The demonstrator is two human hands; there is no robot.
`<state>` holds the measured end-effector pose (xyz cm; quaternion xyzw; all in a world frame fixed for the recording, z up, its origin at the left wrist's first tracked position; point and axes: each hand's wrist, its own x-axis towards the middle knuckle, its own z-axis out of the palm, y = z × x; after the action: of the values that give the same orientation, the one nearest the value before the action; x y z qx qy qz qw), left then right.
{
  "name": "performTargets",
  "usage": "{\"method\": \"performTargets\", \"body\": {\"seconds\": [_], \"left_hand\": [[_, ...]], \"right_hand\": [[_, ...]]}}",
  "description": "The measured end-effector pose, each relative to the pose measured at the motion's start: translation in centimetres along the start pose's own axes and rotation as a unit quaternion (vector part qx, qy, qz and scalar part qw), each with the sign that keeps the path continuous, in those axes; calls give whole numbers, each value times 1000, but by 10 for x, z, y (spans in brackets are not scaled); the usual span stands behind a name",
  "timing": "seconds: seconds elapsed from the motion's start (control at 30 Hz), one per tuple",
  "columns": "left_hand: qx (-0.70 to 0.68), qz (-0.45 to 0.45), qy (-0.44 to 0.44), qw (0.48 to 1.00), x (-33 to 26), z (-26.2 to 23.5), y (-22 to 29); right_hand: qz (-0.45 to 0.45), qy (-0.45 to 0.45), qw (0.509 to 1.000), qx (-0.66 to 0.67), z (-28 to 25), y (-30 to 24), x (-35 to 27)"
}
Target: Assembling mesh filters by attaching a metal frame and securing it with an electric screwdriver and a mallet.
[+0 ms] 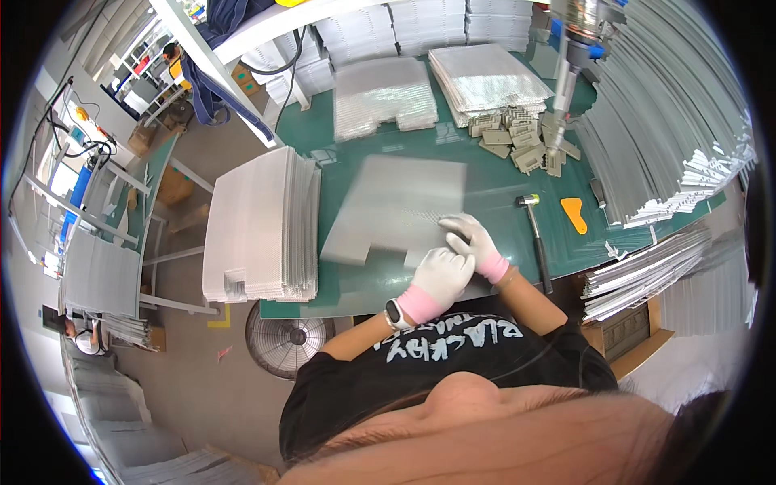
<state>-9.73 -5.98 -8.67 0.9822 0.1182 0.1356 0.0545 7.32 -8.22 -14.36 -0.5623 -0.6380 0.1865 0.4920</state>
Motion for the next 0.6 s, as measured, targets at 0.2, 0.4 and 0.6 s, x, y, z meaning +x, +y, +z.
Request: {"method": "performTargets", "body": {"seconds": [0.2,0.4,0.6], "left_hand": [[-211,35,-137,967,6,9,-19],[-384,-72,4,921,71,-9,-163],[-12,-492,203,847,108,-2,-364]], "right_hand": [[20,-85,964,-250,-19,31,-10],[44,-133,928,-344,-25,32,-7],[28,-133,913,-386,-16,28,3]]}}
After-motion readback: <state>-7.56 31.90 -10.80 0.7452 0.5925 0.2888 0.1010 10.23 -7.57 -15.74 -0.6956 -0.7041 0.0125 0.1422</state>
